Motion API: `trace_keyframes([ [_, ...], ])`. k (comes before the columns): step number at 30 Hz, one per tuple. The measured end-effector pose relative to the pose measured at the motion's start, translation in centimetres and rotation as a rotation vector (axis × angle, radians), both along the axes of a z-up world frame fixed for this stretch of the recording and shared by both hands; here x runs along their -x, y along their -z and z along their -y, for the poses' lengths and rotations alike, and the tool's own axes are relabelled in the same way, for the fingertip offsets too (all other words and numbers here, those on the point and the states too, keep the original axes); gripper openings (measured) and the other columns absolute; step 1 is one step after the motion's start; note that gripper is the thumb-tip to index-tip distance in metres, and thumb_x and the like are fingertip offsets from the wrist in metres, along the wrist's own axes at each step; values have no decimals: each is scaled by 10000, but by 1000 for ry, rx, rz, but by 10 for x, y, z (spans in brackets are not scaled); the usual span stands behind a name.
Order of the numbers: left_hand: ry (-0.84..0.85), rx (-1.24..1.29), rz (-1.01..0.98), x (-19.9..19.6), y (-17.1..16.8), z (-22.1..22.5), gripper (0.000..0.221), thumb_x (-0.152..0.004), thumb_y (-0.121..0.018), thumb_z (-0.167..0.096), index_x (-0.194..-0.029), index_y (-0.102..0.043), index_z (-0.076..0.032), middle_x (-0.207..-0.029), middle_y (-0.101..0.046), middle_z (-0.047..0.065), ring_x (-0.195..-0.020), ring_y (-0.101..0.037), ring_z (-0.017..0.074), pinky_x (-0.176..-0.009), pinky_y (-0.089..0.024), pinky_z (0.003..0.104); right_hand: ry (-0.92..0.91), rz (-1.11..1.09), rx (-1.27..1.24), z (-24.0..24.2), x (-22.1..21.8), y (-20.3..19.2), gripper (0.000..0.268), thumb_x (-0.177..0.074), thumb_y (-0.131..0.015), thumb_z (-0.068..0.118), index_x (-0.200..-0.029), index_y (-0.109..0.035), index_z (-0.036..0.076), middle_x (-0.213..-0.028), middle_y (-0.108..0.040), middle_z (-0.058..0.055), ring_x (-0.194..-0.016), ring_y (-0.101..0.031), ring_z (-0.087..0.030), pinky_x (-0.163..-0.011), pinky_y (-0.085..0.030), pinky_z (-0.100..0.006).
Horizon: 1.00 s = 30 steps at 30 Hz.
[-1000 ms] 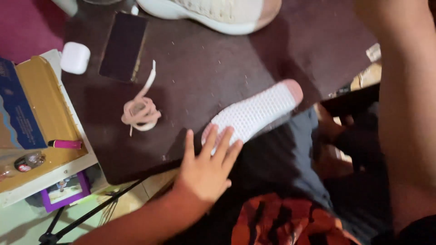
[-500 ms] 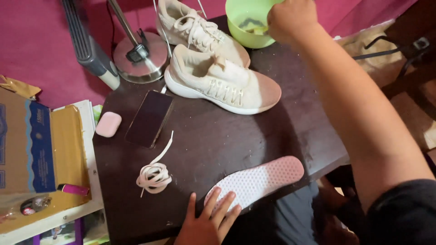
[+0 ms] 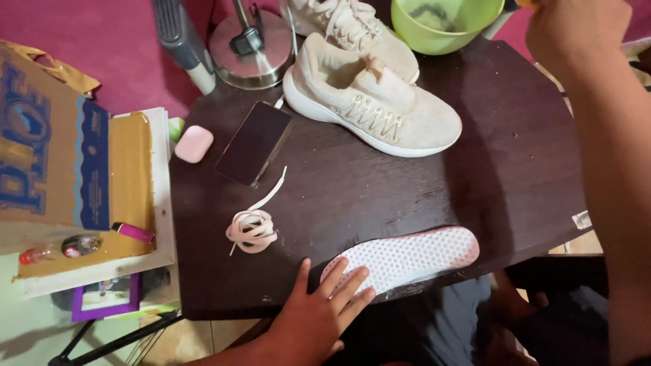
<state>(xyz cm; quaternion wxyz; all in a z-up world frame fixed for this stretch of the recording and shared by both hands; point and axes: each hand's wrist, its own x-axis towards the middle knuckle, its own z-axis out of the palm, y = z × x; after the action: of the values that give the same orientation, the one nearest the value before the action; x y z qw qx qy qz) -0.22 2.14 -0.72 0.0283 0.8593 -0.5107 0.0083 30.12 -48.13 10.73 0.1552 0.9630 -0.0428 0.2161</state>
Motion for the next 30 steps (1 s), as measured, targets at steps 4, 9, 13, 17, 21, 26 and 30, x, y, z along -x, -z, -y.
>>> trace_keyframes([
  [4, -11, -45, 4, 4, 5, 2, 1226, -525, -786, -719, -1571, -307, -293, -1711, -188, 57, -1538, -182, 359, -1023, -279, 760, 124, 18, -90, 10, 31, 8, 174, -1022, -557, 92, -1057, -727, 84, -915, -748, -203, -695, -707, -524, -482, -559, -587],
  [9, -37, -72, -14, 3, -6, 6, 1187, -534, -841, -682, -1547, -373, -276, -1676, -269, 64, -1513, -237, 391, -1064, -270, 772, 64, 111, -1770, -97, 158, -26, 376, -944, -521, 208, -1290, -623, 314, -779, -526, 100, -550, -386, -31, -471, -260, -222],
  [13, 4, -128, -52, 15, -31, 9, 1126, -603, -800, -717, -1552, -369, -292, -1679, -252, 109, -1501, -260, 422, -1097, -281, 711, -42, 233, -1946, -172, 270, 10, 496, -944, -554, 206, -1434, -617, 168, -733, -496, 73, -483, -353, -22, -418, -187, -214],
  [17, 16, -266, -137, 7, -64, 9, 1050, -768, -764, -614, -1603, -296, -181, -1703, -183, 117, -1527, -193, 414, -1089, -227, 800, -14, 218, -1885, -244, 380, 51, 460, -898, -535, 104, -1346, -614, 38, -676, -373, 28, -529, -341, -45, -435, -238, -203],
  [21, -1, -326, -173, -6, -63, 17, 1006, -836, -777, -551, -1622, -297, -146, -1704, -194, 127, -1522, -202, 431, -1104, -215, 821, -199, 55, -922, -221, 466, 125, 507, -960, -676, -35, -1444, -661, 114, -831, -615, -133, -746, -637, -343, -660, -487, -402],
  [26, -9, -320, -195, -7, -71, 17, 988, -849, -767, -516, -1626, -286, -140, -1699, -197, 129, -1523, -213, 424, -1115, -207, 816, -159, 94, -761, -207, 463, 114, 487, -1003, -605, -43, -1465, -655, 104, -841, -587, -191, -799, -619, -421, -723, -502, -509],
  [30, 26, -349, -184, -5, -82, 14, 920, -897, -719, -515, -1608, -313, -96, -1663, -259, 171, -1500, -272, 422, -1120, -225, 792, -111, -74, -835, -207, 446, 112, 441, -1001, -616, 129, -1402, -690, 299, -915, -672, -92, -949, -680, -408, -764, -543, -516],
])
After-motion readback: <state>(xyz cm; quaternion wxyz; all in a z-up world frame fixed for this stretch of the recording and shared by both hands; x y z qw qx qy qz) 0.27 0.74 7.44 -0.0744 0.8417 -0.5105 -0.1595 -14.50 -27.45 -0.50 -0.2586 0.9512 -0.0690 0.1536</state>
